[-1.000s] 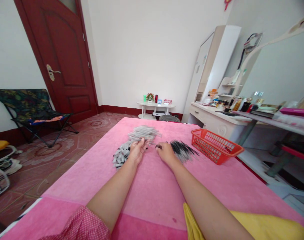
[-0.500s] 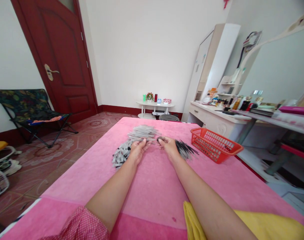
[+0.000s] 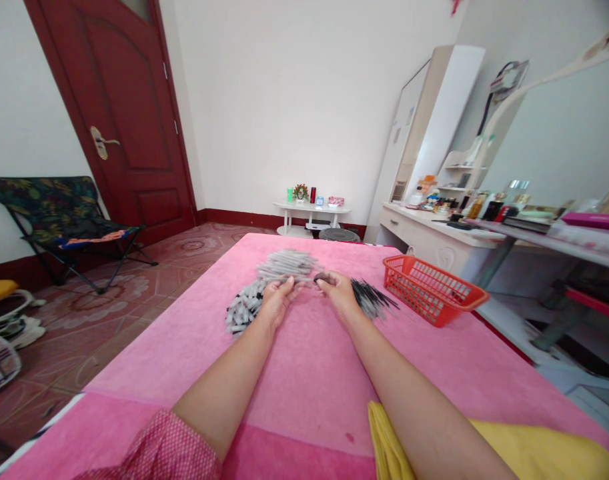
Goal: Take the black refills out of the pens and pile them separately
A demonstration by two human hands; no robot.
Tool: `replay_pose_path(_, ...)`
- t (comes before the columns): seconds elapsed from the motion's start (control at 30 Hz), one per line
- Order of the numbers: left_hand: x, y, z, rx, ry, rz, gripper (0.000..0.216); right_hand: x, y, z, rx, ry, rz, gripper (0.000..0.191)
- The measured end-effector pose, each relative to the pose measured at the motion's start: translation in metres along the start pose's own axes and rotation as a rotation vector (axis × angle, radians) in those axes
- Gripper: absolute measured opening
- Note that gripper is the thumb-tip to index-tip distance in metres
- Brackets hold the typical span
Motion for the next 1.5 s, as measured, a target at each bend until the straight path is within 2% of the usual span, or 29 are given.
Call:
replay_pose_path(0.5,-0.0013,-0.0001,-0.0012,0.022,0.006,-0.006,0.034,-0.0013,0.0018,-0.0002,-0.073,0.015,0.068,0.020)
replay_pose_path(0.83,-0.0043,0.0002,-0.0024,0.049,0.084,-0.029,0.038,-0.0016,0.0010,-0.0035,-0.150,-0.012,0.092,0.018)
replay_pose_path(1.0,-0.0053,-0.0003,-0.0043,0.057,0.079,-0.030,0.039,-0.0070,0.0007,-0.0069,-0.321,-0.020,0.033,0.041)
replay_pose_path(1.07,-0.0050,-0.0004,-0.0042,0.053,0.062,-0.029,0.038,-0.0080,0.0011,-0.0081,-0.326,-0.001,0.028,0.037)
replay_pose_path(1.2,-0.0038,0.0008,-0.0029,0.054,0.059,-0.021,0.037,-0.0079,0.0023,-0.0071,-0.364,0.015,0.120,0.026)
replay_pose_path(1.33,-0.0026,0.0022,-0.0011,0.060,0.050,-0.017,0.036,-0.0072,0.0002,-0.0051,-0.472,0.046,0.134,0.043)
replay_pose_path(1.5,-0.0025,0.0017,-0.0008,0.050,0.022,-0.011,0.036,-0.0072,0.0006,-0.0053,-0.422,0.023,0.141,0.026)
Point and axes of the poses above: each hand's wrist, its own x-axis towards the middle knuckle, its own z-axis out of the back of the hand, y = z × x, the point moved 2 cm from there along x, towards the middle knuckle, and after that the axes turned 3 degrees about -x, right-handed, at the moved point
